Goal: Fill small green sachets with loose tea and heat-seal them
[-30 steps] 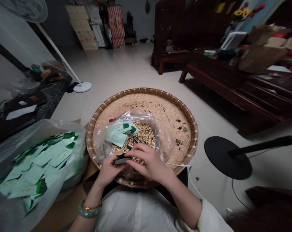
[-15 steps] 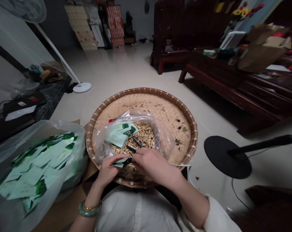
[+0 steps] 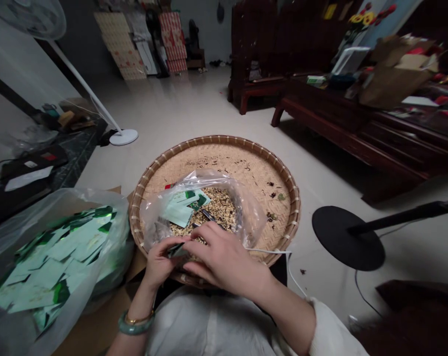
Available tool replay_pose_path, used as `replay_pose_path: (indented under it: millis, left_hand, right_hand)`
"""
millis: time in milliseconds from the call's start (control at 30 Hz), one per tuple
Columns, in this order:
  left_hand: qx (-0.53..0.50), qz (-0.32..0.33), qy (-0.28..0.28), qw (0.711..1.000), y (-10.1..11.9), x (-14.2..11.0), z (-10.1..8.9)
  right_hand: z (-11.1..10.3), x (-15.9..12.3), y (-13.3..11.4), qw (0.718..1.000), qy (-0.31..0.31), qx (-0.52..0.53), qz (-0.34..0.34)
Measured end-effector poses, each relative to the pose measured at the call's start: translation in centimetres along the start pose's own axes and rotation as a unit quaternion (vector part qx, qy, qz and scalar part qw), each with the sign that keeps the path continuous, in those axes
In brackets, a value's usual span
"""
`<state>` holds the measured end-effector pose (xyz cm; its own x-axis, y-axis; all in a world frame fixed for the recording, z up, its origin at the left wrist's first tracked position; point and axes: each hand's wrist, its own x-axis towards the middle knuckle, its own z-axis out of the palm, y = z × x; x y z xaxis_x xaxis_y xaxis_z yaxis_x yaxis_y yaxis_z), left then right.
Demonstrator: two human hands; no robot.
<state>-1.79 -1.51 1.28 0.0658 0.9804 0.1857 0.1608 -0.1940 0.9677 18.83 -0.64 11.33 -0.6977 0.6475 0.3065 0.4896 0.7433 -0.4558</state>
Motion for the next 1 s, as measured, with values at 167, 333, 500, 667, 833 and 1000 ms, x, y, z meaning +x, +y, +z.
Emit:
replay_pose_path:
  millis: [167, 333, 500, 667, 833, 1000]
  left_hand:
    - [0.072, -0.019, 0.008, 0.997, 0.1, 0.0, 0.2]
    - [0.071, -0.049, 0.005, 0.996, 0.0, -0.2, 0.1]
    - [0.037, -0.103, -0.022, 0.994, 0.5, 0.0, 0.3]
    - [0.007, -0.132, -0.077, 0.988, 1.0, 0.6, 0.2]
    - [-0.021, -0.181, -0.064, 0.981, 0.9, 0.7, 0.1]
    - [-0.044, -0.202, -0.066, 0.976, 0.8, 0.9, 0.4]
  right_hand:
    - [1.1, 0.6, 0.4, 0.999, 0.019, -0.002, 0.027]
    - [1.7, 0.6, 1.3, 0.996, 0.064, 0.045, 0.050]
    - [2.8, 0.7, 2.6, 0.983, 0.106, 0.123, 0.087]
    - [4.1, 1.1, 3.6, 0.964, 0.077, 0.210, 0.142]
    - [5.6, 1.3, 4.6, 0.926, 0.072, 0.298, 0.222]
    - [6.8, 1.9, 5.0, 0.925, 0.071, 0.291, 0.234]
